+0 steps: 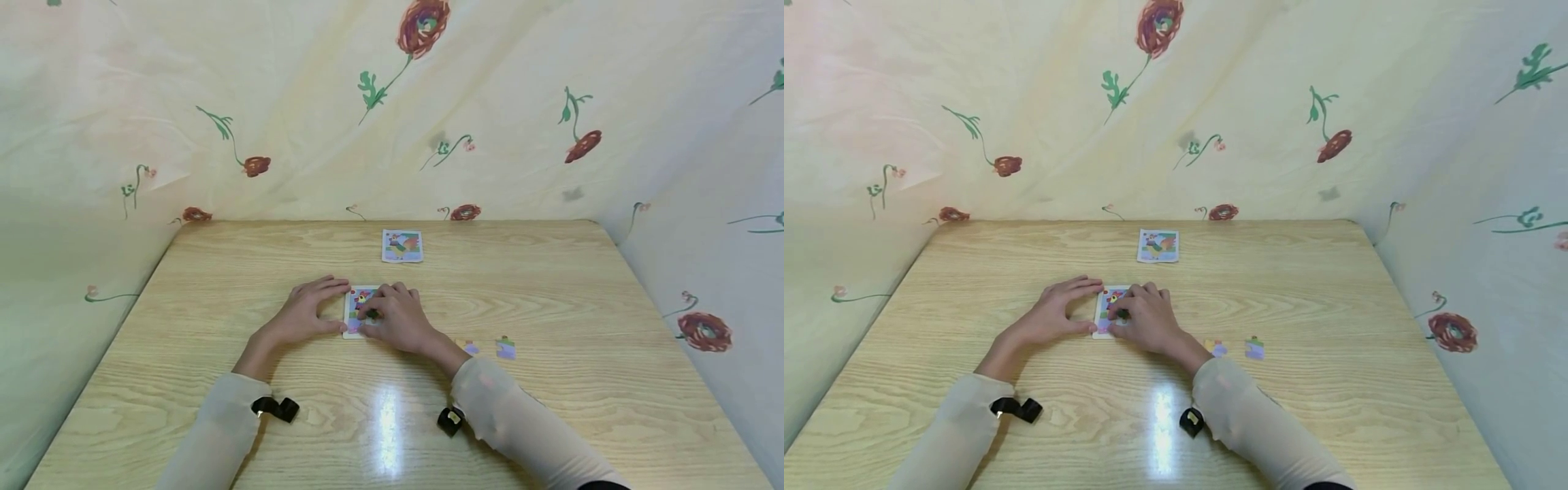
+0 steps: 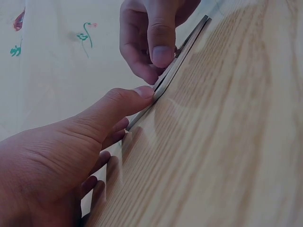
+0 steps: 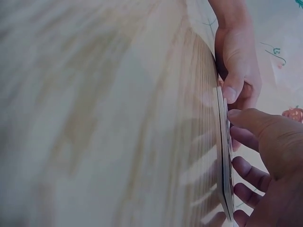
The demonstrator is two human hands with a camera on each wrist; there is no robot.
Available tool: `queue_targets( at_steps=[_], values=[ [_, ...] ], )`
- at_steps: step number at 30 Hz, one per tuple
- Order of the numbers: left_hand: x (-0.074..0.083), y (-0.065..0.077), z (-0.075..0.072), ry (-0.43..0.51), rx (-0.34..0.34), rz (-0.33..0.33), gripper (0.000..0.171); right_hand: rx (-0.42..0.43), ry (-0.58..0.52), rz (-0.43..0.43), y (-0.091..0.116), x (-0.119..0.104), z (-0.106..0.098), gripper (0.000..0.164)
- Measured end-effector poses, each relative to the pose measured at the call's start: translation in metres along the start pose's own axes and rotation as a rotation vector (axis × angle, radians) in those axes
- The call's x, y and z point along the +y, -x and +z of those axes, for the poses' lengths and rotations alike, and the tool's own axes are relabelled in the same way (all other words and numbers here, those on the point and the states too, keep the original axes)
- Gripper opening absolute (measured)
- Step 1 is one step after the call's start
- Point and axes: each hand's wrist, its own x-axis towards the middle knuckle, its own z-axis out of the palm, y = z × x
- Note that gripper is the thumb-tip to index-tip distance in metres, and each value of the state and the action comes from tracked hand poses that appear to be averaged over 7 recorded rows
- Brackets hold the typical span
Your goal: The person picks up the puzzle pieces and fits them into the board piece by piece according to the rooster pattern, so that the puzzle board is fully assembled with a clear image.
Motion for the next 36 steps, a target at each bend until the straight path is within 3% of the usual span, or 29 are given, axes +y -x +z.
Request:
queue_targets(
  at_steps=[12, 27, 36],
  values=[
    [0.000, 0.000, 0.001, 0.006, 0.008, 0.012, 0.076, 0.015, 0.013, 0.022, -0.002, -0.003, 0.002, 0.016],
    [-0.002, 0.002, 0.001, -0.021, -0.005, -0.006, 0.077, 0.022, -0.077, 0.075, -0.002, -0.003, 0.008, 0.011],
    [0.000, 0.004, 0.003, -0.014, 0.002, 0.002, 0.075, 0.017, -0.063, 0.091, -0.001, -0.005, 0.011, 0.011]
  ],
)
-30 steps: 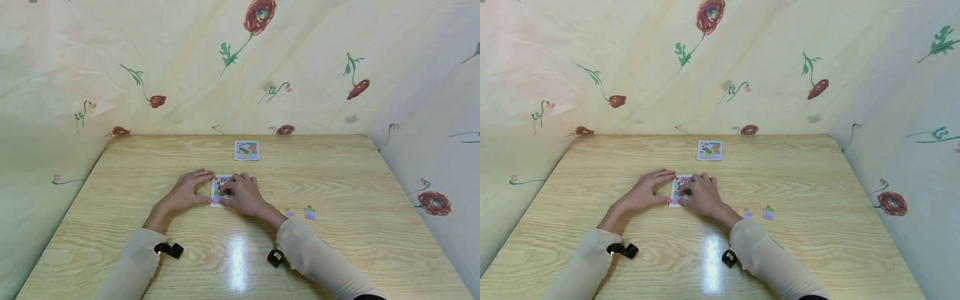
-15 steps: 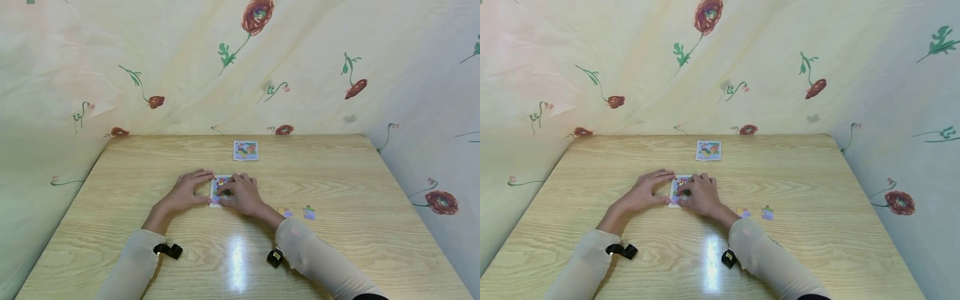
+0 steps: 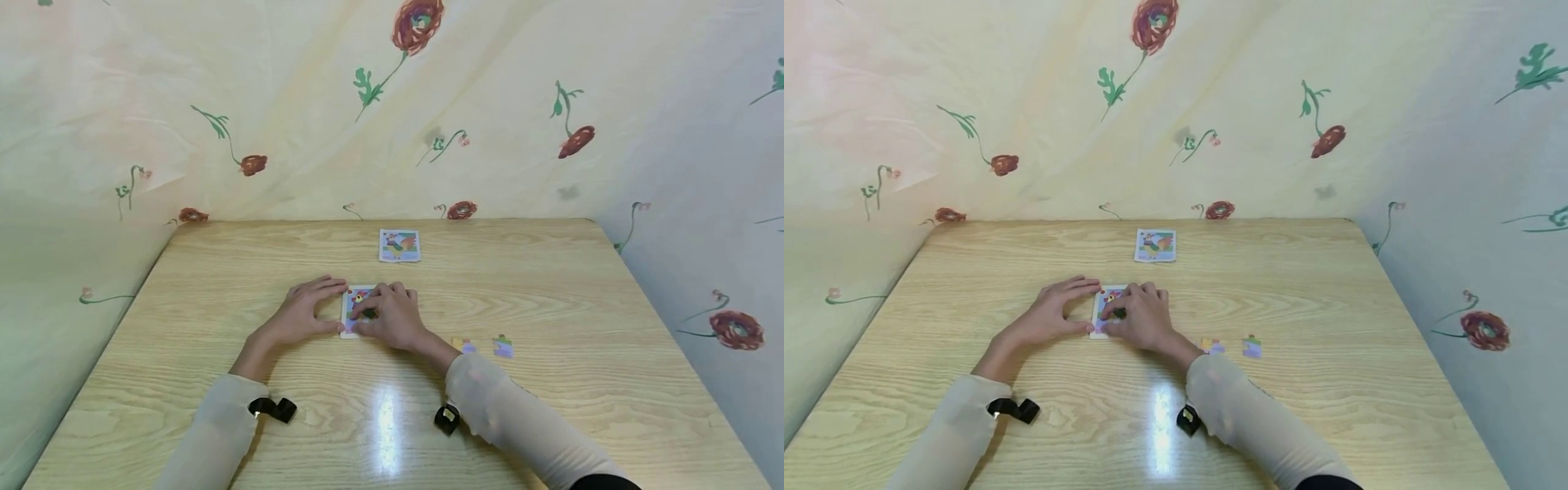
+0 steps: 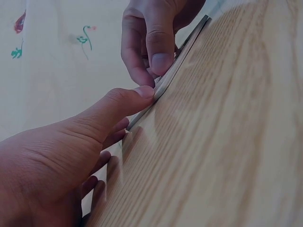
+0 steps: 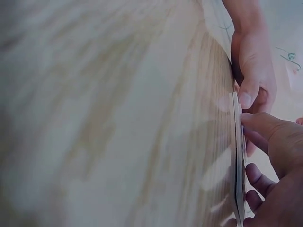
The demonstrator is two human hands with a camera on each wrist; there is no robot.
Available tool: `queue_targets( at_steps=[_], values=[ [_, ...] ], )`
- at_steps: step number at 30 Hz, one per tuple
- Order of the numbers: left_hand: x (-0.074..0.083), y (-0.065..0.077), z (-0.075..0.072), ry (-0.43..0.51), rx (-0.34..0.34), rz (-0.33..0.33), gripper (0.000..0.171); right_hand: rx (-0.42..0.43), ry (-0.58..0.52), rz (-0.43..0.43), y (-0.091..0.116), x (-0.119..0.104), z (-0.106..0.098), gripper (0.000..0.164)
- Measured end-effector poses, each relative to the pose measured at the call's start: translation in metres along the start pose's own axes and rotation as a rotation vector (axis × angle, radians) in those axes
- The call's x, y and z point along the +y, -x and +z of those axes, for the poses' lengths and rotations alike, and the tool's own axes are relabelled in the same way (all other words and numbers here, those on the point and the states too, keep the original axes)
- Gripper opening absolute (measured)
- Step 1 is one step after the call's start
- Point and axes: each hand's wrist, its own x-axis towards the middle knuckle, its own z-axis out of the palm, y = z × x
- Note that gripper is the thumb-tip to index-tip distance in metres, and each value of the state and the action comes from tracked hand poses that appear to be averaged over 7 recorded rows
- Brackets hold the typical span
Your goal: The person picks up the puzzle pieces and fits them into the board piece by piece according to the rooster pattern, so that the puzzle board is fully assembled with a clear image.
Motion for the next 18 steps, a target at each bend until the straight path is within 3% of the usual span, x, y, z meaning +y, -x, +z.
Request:
queue_targets(
  at_steps=[18],
  values=[
    [-0.0022, 0.0020, 0.0038, -0.006, 0.016, 0.022, 0.075, 0.000, 0.025, -0.003, 0.0024, -0.0005, 0.0044, 0.009]
  ],
)
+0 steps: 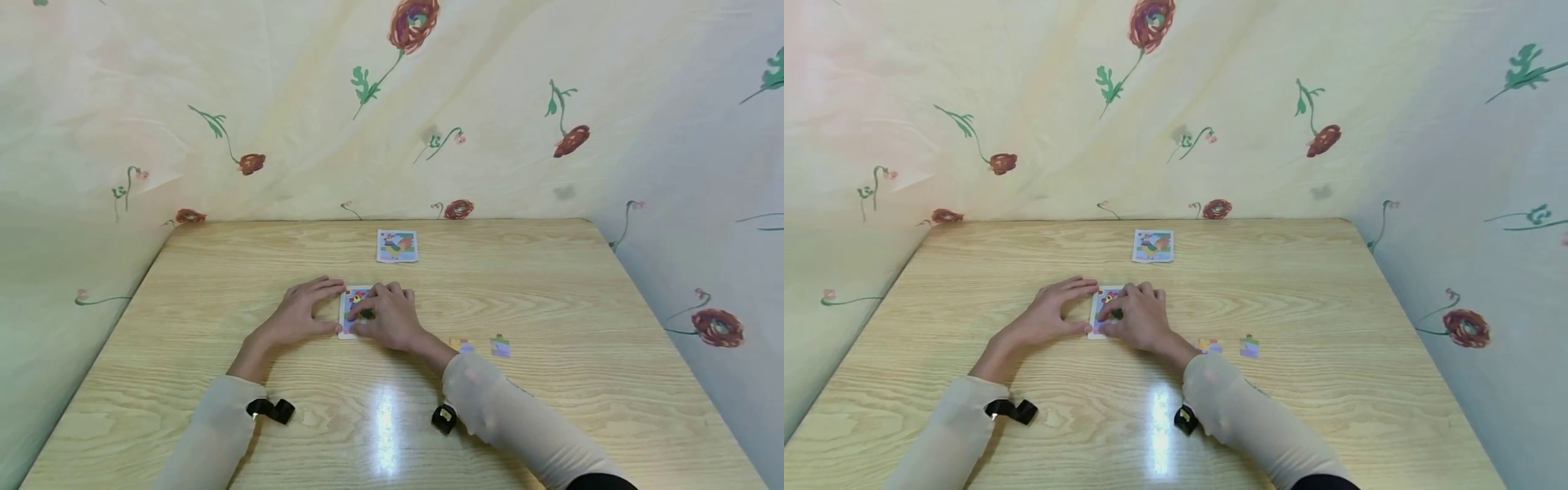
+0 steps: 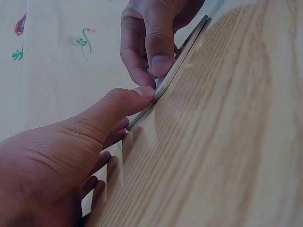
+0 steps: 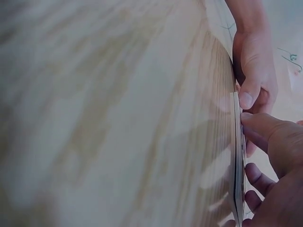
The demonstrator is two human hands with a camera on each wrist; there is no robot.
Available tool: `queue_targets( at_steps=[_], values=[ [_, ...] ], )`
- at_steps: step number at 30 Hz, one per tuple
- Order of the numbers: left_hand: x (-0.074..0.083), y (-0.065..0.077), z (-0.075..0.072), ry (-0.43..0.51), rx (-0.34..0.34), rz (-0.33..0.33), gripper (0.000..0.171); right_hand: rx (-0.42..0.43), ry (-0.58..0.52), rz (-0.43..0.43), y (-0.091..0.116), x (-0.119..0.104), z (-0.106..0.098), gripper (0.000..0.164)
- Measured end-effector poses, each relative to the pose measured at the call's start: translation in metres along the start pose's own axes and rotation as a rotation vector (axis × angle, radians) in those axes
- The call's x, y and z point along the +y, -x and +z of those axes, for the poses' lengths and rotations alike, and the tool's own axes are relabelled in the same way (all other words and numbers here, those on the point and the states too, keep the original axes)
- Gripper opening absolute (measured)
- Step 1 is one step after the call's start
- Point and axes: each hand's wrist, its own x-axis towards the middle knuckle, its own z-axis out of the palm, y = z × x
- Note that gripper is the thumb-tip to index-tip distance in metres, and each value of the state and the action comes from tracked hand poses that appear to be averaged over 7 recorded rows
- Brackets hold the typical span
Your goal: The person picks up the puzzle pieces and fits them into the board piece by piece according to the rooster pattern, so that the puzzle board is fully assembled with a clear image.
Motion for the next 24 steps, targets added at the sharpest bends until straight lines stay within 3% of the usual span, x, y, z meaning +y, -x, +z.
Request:
queue_targets(
  at_steps=[4, 12, 24],
  values=[
    [0.001, 0.001, -0.001, 0.004, 0.000, -0.001, 0.075, -0.010, -0.012, -0.001, 0.000, -0.001, -0.001, 0.012],
    [0.000, 0.002, -0.001, 0.012, -0.004, 0.001, 0.075, -0.028, -0.146, 0.020, 0.012, 0.008, -0.022, 0.022],
    [-0.005, 0.003, 0.001, -0.003, -0.005, -0.015, 0.076, 0.030, -0.249, 0.074, 0.066, 0.055, -0.061, 0.023]
  ],
)
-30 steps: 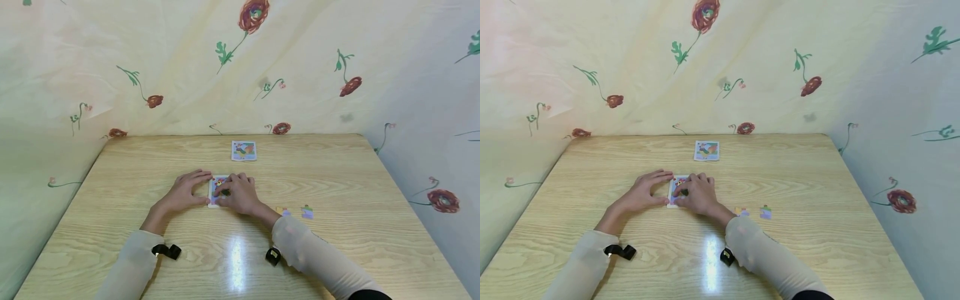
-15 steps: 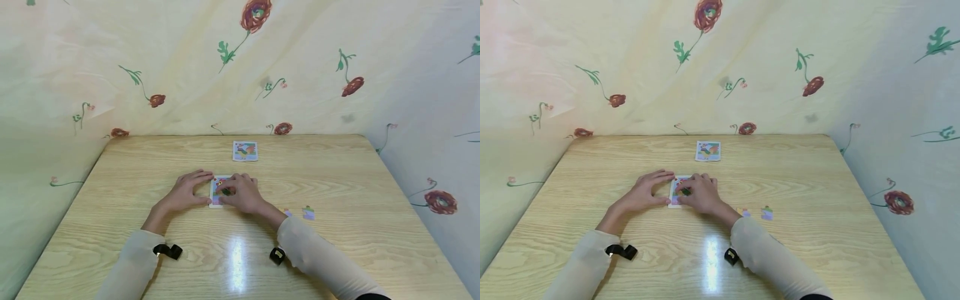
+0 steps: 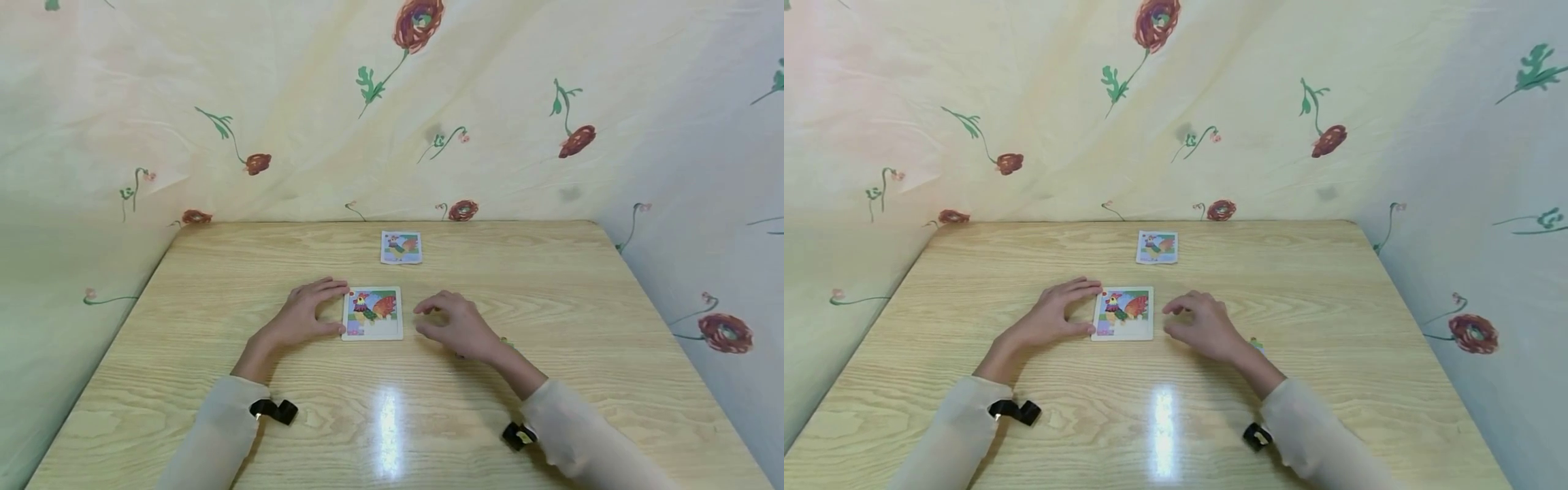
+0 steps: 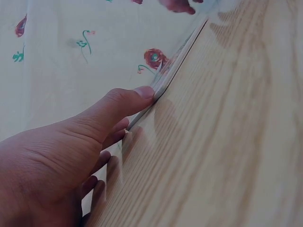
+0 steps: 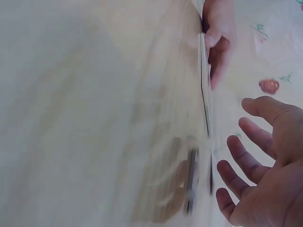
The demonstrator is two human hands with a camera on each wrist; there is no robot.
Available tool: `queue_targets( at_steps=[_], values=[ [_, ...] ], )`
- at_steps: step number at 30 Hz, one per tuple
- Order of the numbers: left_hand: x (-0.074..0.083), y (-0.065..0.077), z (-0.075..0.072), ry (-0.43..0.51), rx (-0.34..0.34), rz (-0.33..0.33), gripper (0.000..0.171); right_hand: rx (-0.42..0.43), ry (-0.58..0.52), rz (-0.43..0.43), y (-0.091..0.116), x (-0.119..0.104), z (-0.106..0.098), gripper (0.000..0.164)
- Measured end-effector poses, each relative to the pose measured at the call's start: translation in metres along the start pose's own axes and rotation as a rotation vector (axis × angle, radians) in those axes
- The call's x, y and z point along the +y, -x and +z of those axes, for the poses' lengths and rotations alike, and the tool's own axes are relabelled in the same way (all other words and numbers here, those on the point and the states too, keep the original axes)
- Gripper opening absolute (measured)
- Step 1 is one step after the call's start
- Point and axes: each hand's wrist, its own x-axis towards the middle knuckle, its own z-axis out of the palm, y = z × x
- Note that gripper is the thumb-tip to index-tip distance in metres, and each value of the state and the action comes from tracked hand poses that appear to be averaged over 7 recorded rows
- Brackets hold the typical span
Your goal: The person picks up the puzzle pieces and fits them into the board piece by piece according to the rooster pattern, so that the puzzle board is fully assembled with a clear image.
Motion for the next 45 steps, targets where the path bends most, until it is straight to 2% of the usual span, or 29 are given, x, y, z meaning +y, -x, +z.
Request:
queue_targets(
  at_steps=[5, 10, 14, 19, 28, 34, 45],
  values=[
    [-0.003, 0.001, -0.002, -0.005, 0.006, -0.017, 0.076, 0.017, -0.007, 0.015, 0.021, 0.019, -0.012, 0.024],
    [-0.004, -0.002, -0.001, 0.002, 0.002, -0.006, 0.076, 0.045, -0.005, 0.015, 0.043, 0.036, -0.023, 0.024],
    [-0.004, -0.004, -0.001, 0.002, 0.003, -0.013, 0.076, 0.091, 0.049, 0.015, 0.057, 0.046, -0.030, 0.025],
    [-0.003, -0.005, -0.001, 0.003, 0.006, -0.009, 0.076, 0.134, 0.120, -0.035, 0.067, 0.054, -0.032, 0.023],
    [-0.005, -0.009, -0.001, 0.005, 0.012, -0.004, 0.075, 0.153, 0.179, -0.058, 0.068, 0.062, -0.029, 0.027],
    [-0.005, -0.012, -0.002, 0.012, 0.005, -0.008, 0.075, 0.200, 0.230, -0.094, 0.065, 0.069, -0.024, 0.028],
    [-0.008, -0.017, -0.002, 0.007, 0.006, -0.002, 0.075, 0.233, 0.233, -0.092, 0.056, 0.070, -0.022, 0.022]
  ],
)
